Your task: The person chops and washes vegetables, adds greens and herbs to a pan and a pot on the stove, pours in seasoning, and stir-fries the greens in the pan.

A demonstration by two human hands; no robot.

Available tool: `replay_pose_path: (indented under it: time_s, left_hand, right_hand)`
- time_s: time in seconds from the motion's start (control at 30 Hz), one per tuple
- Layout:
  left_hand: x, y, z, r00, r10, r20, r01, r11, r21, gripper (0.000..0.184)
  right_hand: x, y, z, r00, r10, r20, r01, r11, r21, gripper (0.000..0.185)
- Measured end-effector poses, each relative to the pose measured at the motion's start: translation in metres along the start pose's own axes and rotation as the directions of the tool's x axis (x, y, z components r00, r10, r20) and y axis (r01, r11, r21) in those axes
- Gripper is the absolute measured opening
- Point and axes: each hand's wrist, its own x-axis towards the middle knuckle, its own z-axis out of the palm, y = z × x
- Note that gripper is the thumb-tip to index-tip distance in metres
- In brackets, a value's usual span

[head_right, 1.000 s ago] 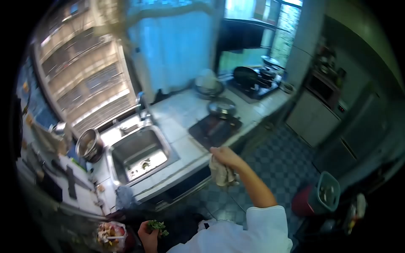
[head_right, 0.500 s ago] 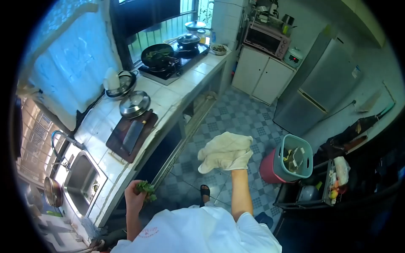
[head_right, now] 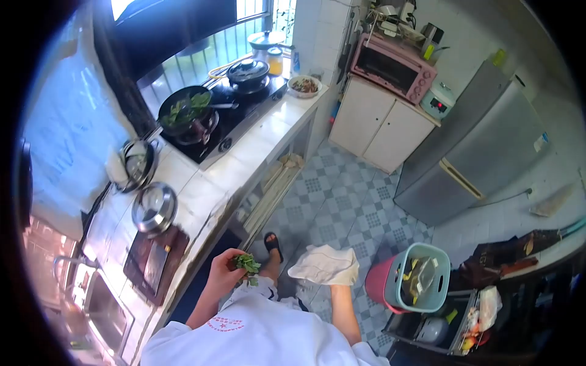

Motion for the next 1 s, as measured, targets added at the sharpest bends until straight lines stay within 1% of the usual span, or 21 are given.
replay_pose_path:
  time_s: [0.03,0.07,0.1,0.13,0.17,0.2,0.27,0.3,0.37,0.4,0.43,0.47,0.5,0.57,0.6,0.63,0.7,0.77,0.83,0.9,1.0]
  left_hand:
    - [0.030,0.003,0.002,0.999,0.034,0.033,-0.036,0.998,0.049,0.024]
    - [0.062,0.000,0.005,0.995,0.072,0.069,-0.069,0.997,-0.044,0.026]
    - [0.093,0.013,0.007,0.994,0.022,0.108,-0.011,0.995,-0.098,0.028]
    - [0.124,0.022,0.008,0.990,0.017,0.137,-0.004,0.996,-0.093,0.028]
    - [0.153,0.029,0.009,0.987,0.008,0.160,0.007,0.996,-0.092,0.028]
    - [0.181,0.038,0.012,0.984,0.026,0.177,-0.006,0.993,-0.114,0.027]
    - [0.232,0.057,0.013,0.983,0.058,0.172,-0.038,0.993,-0.114,0.027]
    - [0.251,0.063,0.012,0.979,0.055,0.198,-0.036,0.995,-0.095,0.027]
    - [0.281,0.068,0.009,0.980,0.085,0.181,-0.067,0.992,-0.106,0.027]
    - [0.294,0.073,0.006,0.983,0.091,0.160,-0.075,0.992,-0.105,0.027]
    - [0.310,0.078,0.003,0.985,0.109,0.133,-0.095,0.990,-0.103,0.027]
    - [0.323,0.080,-0.001,0.992,0.059,0.112,-0.050,0.995,-0.083,0.027]
    - [0.335,0.079,-0.004,0.994,0.061,0.092,-0.053,0.995,-0.088,0.027]
    - [0.360,0.077,-0.008,0.996,0.065,-0.054,-0.068,0.997,-0.041,0.028]
    - [0.370,0.084,-0.011,0.994,0.052,-0.100,-0.057,0.997,-0.048,0.028]
    - [0.380,0.088,-0.013,0.990,0.047,-0.131,-0.055,0.997,-0.055,0.028]
    - [0.403,0.090,-0.013,0.951,-0.026,-0.309,0.018,0.999,-0.027,0.029]
    - [0.428,0.082,-0.008,0.883,-0.018,-0.469,-0.007,0.999,-0.052,0.031]
    - [0.452,0.098,0.004,0.799,-0.124,-0.588,-0.012,0.975,-0.222,0.034]
    - [0.472,0.105,0.015,0.737,-0.129,-0.664,-0.038,0.972,-0.231,0.035]
    - [0.497,0.109,0.029,0.639,-0.130,-0.758,-0.088,0.967,-0.240,0.037]
  right_hand:
    - [0.022,-0.011,0.007,0.979,-0.143,0.146,0.181,0.939,-0.292,0.055]
    - [0.045,-0.023,0.018,0.918,-0.230,0.323,0.376,0.764,-0.525,0.052]
    - [0.047,-0.043,0.062,0.943,-0.028,0.331,0.146,0.930,-0.337,0.043]
    - [0.050,-0.063,0.107,0.929,0.176,0.326,-0.133,0.980,-0.148,0.034]
    - [0.075,-0.071,0.116,0.924,0.182,0.336,-0.133,0.977,-0.164,0.034]
    - [0.105,-0.079,0.113,0.955,0.164,0.246,0.056,0.717,-0.695,0.030]
    - [0.178,-0.066,0.087,0.960,-0.120,0.254,0.279,0.304,-0.911,0.025]
    - [0.192,-0.090,0.118,0.966,-0.070,0.250,0.189,-0.468,-0.863,0.027]
    - [0.203,-0.106,0.194,0.945,-0.167,0.283,0.161,-0.514,-0.842,0.035]
    - [0.221,-0.111,0.210,0.947,-0.153,0.283,0.167,-0.518,-0.839,0.035]
    - [0.244,-0.117,0.227,0.944,-0.112,0.311,0.254,-0.357,-0.899,0.033]
    - [0.266,-0.123,0.244,0.936,-0.073,0.345,0.328,-0.182,-0.927,0.032]
    - [0.287,-0.126,0.264,0.932,-0.057,0.358,0.342,-0.189,-0.921,0.032]
    - [0.325,-0.130,0.308,0.931,0.175,0.321,0.235,0.385,-0.893,0.028]
    - [0.338,-0.135,0.337,0.901,0.300,0.315,0.170,0.424,-0.890,0.023]
    - [0.354,-0.140,0.361,0.888,0.326,0.323,0.174,0.412,-0.894,0.023]
    - [0.394,-0.147,0.408,0.706,0.524,0.476,0.263,0.429,-0.864,0.020]
    - [0.436,-0.147,0.455,0.622,0.584,0.522,0.324,0.415,-0.850,0.016]
    - [0.478,-0.144,0.500,0.409,0.690,0.597,0.436,0.427,-0.792,0.013]
    - [0.515,-0.130,0.549,0.249,0.634,0.733,0.602,0.492,-0.629,0.012]
    - [0.558,-0.114,0.623,0.207,0.650,0.732,0.600,0.506,-0.619,0.013]
